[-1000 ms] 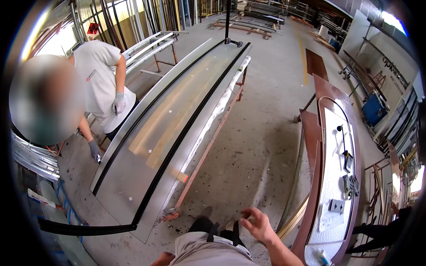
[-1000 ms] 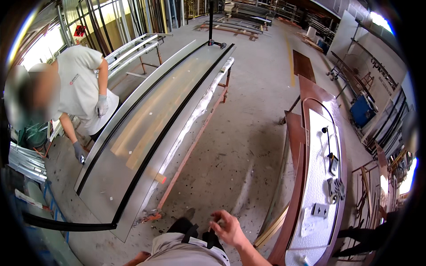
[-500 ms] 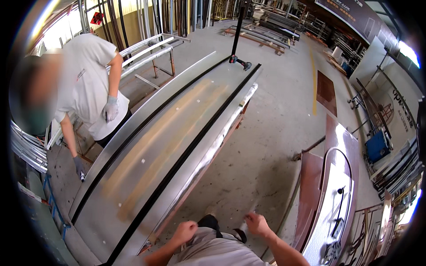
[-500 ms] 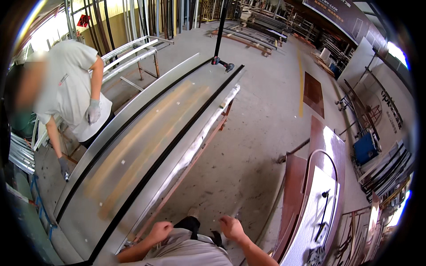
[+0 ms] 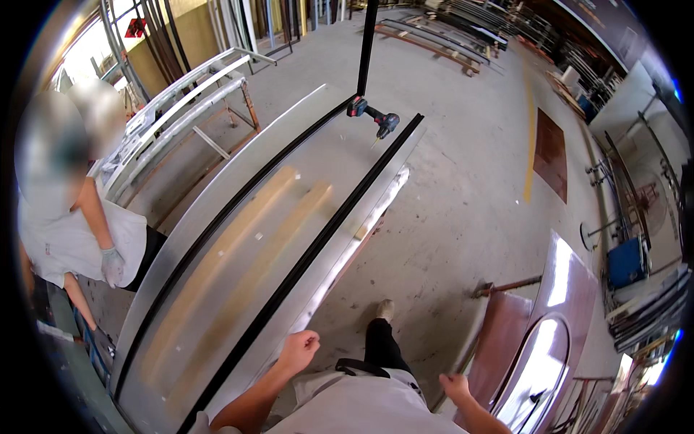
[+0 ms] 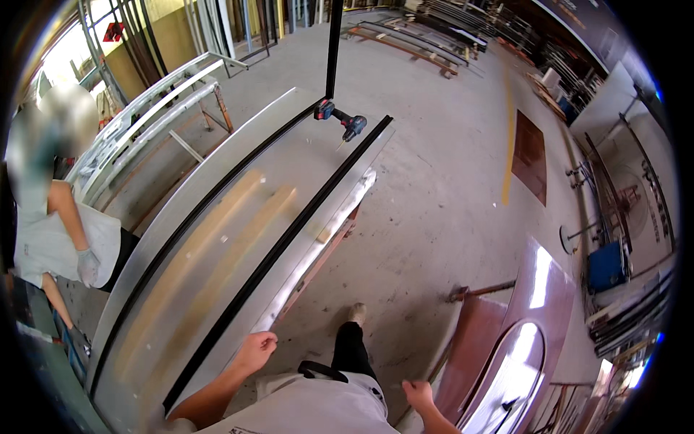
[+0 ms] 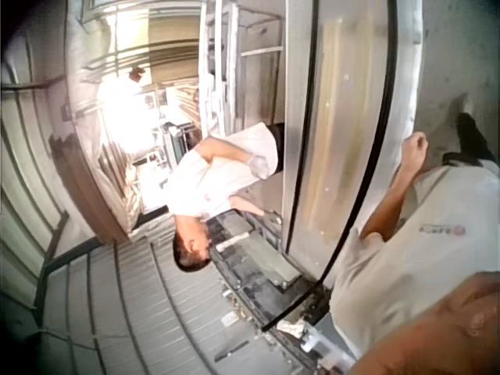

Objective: The person assembles a large window frame by positioning a glass pane, applying a black rubber seal along the edges, and using a caulking gun to apply sealant.

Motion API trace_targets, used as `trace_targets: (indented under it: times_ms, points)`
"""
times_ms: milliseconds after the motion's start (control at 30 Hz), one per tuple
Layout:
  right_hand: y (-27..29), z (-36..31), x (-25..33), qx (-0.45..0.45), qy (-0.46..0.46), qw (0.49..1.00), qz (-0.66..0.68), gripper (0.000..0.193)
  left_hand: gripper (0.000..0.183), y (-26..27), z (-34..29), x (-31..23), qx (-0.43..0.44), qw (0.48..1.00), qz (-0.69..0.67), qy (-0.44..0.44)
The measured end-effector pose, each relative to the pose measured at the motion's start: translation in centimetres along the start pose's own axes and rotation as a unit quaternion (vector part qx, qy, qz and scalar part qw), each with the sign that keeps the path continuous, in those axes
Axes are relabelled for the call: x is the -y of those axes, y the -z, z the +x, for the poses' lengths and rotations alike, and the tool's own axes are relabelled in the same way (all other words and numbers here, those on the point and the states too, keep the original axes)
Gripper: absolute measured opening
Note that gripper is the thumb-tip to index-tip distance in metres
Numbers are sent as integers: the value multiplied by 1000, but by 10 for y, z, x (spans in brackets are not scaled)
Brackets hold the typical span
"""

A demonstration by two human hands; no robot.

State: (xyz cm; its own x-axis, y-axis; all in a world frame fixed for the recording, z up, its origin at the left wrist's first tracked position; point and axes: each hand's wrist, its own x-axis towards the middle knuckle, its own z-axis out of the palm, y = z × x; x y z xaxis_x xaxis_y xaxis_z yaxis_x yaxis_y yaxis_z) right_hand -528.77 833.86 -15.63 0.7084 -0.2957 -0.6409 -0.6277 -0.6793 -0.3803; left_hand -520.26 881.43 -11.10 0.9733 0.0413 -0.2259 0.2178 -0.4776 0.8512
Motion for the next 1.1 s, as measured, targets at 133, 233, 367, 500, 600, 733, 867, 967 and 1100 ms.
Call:
trace_targets:
  times_ms: [133, 233, 367, 500, 600, 733, 867, 967, 1100]
  points:
    - [72, 199, 130, -46, 212, 967, -136, 27, 13, -36, 56, -32, -72, 991, -23, 107]
    - [140, 300, 273, -18, 243, 969, -34, 17, 21, -59, 85, -51, -167, 961, -94, 200]
    - [223, 372, 419, -22, 335, 942, -17, 20, 18, -43, 121, -81, -217, 916, -170, 292]
    - [262, 423, 538, -79, 562, 811, -144, 21, 16, -69, 177, -59, -357, 842, -254, 314]
    - [291, 472, 581, -66, 535, 816, -207, 23, 14, -61, 241, -91, -428, 817, -213, 323]
    - [309, 516, 655, -8, 545, 831, -114, 27, 17, -75, 284, -114, -528, 721, -303, 330]
    - [334, 569, 751, 21, 599, 787, -144, 40, 15, -72, 295, -157, -600, 658, -231, 393]
    - [330, 689, 706, 0, 692, 634, -345, 64, 17, -68, 293, -177, -625, 578, -265, 453]
    - [329, 622, 702, 99, 680, 546, -479, 48, 26, -92, 289, -173, -626, 548, -164, 531]
